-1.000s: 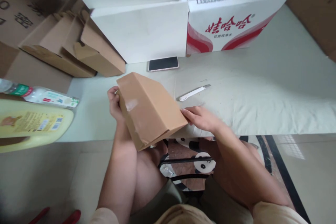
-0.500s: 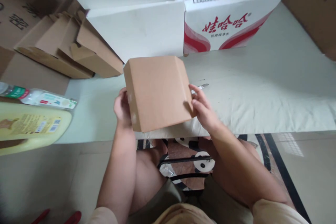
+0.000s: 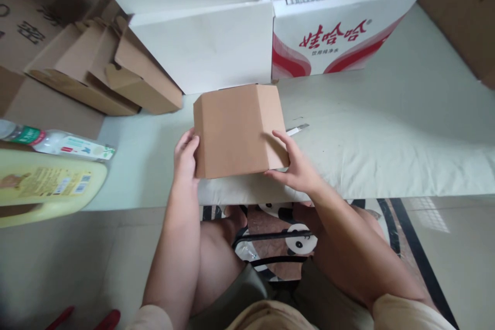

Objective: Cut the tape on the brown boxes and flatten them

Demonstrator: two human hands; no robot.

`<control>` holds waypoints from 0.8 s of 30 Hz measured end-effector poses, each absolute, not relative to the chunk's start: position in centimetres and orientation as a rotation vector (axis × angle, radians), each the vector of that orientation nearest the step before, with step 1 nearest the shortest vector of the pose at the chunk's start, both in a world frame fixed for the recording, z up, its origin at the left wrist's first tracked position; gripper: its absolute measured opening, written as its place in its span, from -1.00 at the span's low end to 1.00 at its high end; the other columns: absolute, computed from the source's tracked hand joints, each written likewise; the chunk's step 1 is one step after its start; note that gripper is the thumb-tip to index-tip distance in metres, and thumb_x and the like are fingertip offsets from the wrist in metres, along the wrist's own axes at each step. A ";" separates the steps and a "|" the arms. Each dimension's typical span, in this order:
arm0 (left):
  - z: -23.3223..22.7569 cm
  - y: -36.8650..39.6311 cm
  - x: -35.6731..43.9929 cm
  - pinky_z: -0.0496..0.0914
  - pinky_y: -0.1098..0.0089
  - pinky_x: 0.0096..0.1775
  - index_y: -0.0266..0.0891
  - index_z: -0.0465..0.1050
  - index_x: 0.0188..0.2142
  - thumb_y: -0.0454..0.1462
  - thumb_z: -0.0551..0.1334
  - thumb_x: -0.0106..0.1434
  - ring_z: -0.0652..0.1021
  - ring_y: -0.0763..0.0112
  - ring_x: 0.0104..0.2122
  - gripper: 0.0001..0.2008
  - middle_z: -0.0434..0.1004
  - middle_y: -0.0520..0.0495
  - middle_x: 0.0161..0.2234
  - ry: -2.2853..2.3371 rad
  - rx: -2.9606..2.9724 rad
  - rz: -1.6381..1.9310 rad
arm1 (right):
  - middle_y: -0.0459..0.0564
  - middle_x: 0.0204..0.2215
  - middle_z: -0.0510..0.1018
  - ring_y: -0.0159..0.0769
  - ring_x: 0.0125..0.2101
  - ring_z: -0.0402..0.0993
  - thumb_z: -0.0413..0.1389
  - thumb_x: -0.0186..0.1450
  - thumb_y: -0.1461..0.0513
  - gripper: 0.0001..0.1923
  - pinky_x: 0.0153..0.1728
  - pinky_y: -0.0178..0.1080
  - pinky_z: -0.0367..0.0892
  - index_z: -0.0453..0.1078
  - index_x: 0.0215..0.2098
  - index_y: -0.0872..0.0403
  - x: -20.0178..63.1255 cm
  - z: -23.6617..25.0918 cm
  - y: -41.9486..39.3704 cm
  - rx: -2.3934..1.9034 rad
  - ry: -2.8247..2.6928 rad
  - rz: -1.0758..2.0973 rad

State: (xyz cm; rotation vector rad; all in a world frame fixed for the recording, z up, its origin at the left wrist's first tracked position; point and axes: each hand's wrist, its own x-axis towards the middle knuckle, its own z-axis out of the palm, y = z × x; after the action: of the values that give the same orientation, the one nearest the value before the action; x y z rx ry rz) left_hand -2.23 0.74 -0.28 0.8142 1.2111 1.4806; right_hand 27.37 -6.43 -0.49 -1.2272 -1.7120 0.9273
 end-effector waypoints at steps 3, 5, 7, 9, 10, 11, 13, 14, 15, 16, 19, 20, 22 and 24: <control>-0.4 0.7 -2.5 0.49 0.35 -0.28 -0.17 0.64 -0.23 0.00 0.51 -0.01 0.67 0.28 -0.29 -0.59 0.72 -0.06 -0.28 1.169 0.716 1.434 | 0.22 0.33 0.33 0.16 0.34 0.34 0.37 0.17 -0.16 -0.05 0.29 0.20 0.40 0.12 0.37 -0.08 26.9 -0.7 -6.4 -1.284 -1.571 0.844; -0.4 0.6 -2.6 0.49 0.35 -0.28 -0.18 0.63 -0.29 0.00 0.48 0.00 0.66 0.29 -0.29 -0.62 0.70 -0.05 -0.32 1.135 0.639 1.422 | 0.21 0.28 0.36 0.11 0.25 0.45 0.37 0.18 -0.14 -0.09 0.14 0.14 0.53 0.11 0.35 -0.10 26.6 -0.8 -6.2 -1.338 -1.449 0.817; -0.3 0.3 -2.7 0.50 0.32 -0.23 -0.18 0.60 -0.33 0.03 0.49 -0.01 0.66 0.29 -0.27 -0.62 0.68 -0.05 -0.32 1.084 0.597 1.400 | 0.18 0.19 0.43 0.03 0.12 0.55 0.36 0.21 -0.10 -0.15 0.02 0.07 0.59 0.11 0.33 -0.11 26.4 -1.0 -6.1 -1.386 -1.342 0.803; -0.2 -0.1 -2.5 0.52 0.25 -0.12 -0.17 0.61 -0.28 0.07 0.51 -0.02 0.67 0.19 -0.15 -0.55 0.70 -0.11 -0.23 1.002 0.660 1.365 | 0.15 0.15 0.47 -0.01 0.10 0.56 0.34 0.23 -0.06 -0.21 0.01 0.04 0.58 0.14 0.30 -0.12 26.3 -1.2 -6.0 -1.416 -1.292 0.771; -0.2 -0.2 -2.3 0.53 0.20 -0.04 -0.16 0.61 -0.22 0.10 0.52 -0.03 0.67 0.12 -0.06 -0.50 0.70 -0.15 -0.14 0.958 0.727 1.350 | 0.15 0.17 0.47 -0.01 0.13 0.54 0.34 0.23 -0.05 -0.24 0.03 0.03 0.57 0.17 0.28 -0.11 26.3 -1.3 -5.9 -1.420 -1.290 0.753; -0.2 -0.3 -2.1 0.51 0.15 0.03 -0.14 0.60 -0.14 0.12 0.54 -0.04 0.64 0.05 0.05 -0.43 0.69 -0.20 -0.05 0.921 0.802 1.339 | 0.16 0.19 0.46 -0.01 0.17 0.51 0.34 0.23 -0.05 -0.28 0.06 0.03 0.56 0.20 0.26 -0.10 26.3 -1.3 -5.9 -1.419 -1.299 0.736; -0.2 -0.4 -1.7 0.48 0.10 0.14 -0.11 0.56 -0.01 0.13 0.57 -0.08 0.59 -0.01 0.17 -0.30 0.64 -0.25 0.09 0.897 0.932 1.339 | 0.18 0.22 0.45 0.01 0.22 0.47 0.33 0.24 -0.04 -0.34 0.08 0.02 0.54 0.26 0.20 -0.06 26.3 -1.2 -5.9 -1.417 -1.318 0.711; -0.2 -0.3 -1.5 0.47 0.11 0.15 -0.12 0.55 0.01 0.12 0.59 -0.09 0.59 0.00 0.17 -0.27 0.63 -0.26 0.10 0.909 0.973 1.345 | 0.18 0.21 0.47 0.00 0.21 0.48 0.32 0.24 -0.04 -0.37 0.07 0.01 0.54 0.28 0.18 -0.05 26.3 -1.1 -5.9 -1.418 -1.321 0.707; -0.2 -0.3 -1.4 0.48 0.13 0.14 -0.13 0.55 0.01 0.12 0.59 -0.09 0.61 0.02 0.14 -0.27 0.64 -0.26 0.08 0.932 1.000 1.354 | 0.18 0.20 0.48 -0.01 0.18 0.50 0.31 0.25 -0.04 -0.40 0.04 0.00 0.55 0.30 0.16 -0.04 26.2 -1.0 -5.9 -1.419 -1.318 0.705; -0.2 -0.3 -1.3 0.50 0.16 0.10 -0.16 0.56 -0.01 0.12 0.59 -0.08 0.64 0.05 0.08 -0.28 0.66 -0.26 0.04 0.964 1.015 1.370 | 0.17 0.17 0.51 -0.02 0.16 0.52 0.30 0.26 -0.03 -0.44 0.01 -0.03 0.56 0.32 0.13 -0.04 26.2 -0.9 -6.0 -1.418 -1.306 0.705; 0.0 -0.2 -1.3 0.53 0.29 -0.10 -0.21 0.58 -0.14 0.11 0.60 -0.09 0.67 0.21 -0.16 -0.36 0.70 -0.19 -0.14 1.095 1.030 1.417 | 0.10 0.06 0.58 -0.11 0.02 0.58 0.24 0.31 -0.02 -0.59 -0.10 -0.11 0.55 0.40 0.04 -0.05 26.1 -0.6 -5.9 -1.384 -1.227 0.726; 0.1 -0.2 -1.4 0.52 0.33 -0.17 -0.21 0.57 -0.17 0.11 0.60 -0.09 0.66 0.28 -0.24 -0.38 0.70 -0.15 -0.20 1.134 1.034 1.416 | 0.06 0.01 0.60 -0.15 -0.05 0.59 0.22 0.33 -0.02 -0.64 -0.13 -0.13 0.54 0.43 0.01 -0.05 26.1 -0.6 -5.9 -1.364 -1.189 0.731; 0.1 -0.3 -1.6 0.46 0.40 -0.32 -0.20 0.57 -0.24 0.10 0.57 -0.05 0.59 0.38 -0.39 -0.46 0.65 -0.05 -0.34 1.191 1.043 1.392 | 0.01 -0.08 0.62 -0.23 -0.16 0.57 0.20 0.35 -0.02 -0.70 -0.19 -0.18 0.50 0.48 -0.06 -0.06 26.2 -0.5 -5.7 -1.331 -1.108 0.730; 0.0 -0.2 -1.9 0.36 0.41 -0.43 -0.19 0.54 -0.35 0.10 0.49 0.04 0.50 0.43 -0.51 -0.55 0.54 0.03 -0.48 1.214 1.041 1.367 | -0.04 -0.16 0.61 -0.28 -0.23 0.52 0.21 0.35 -0.02 -0.74 -0.25 -0.23 0.44 0.51 -0.13 -0.06 26.3 -0.3 -5.5 -1.304 -1.023 0.712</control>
State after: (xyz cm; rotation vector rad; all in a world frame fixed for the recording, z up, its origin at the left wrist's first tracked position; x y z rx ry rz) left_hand -1.94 -0.22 -0.03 1.0412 1.2140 1.3673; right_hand 26.28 -5.54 -0.31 -1.3042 -1.0226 0.7116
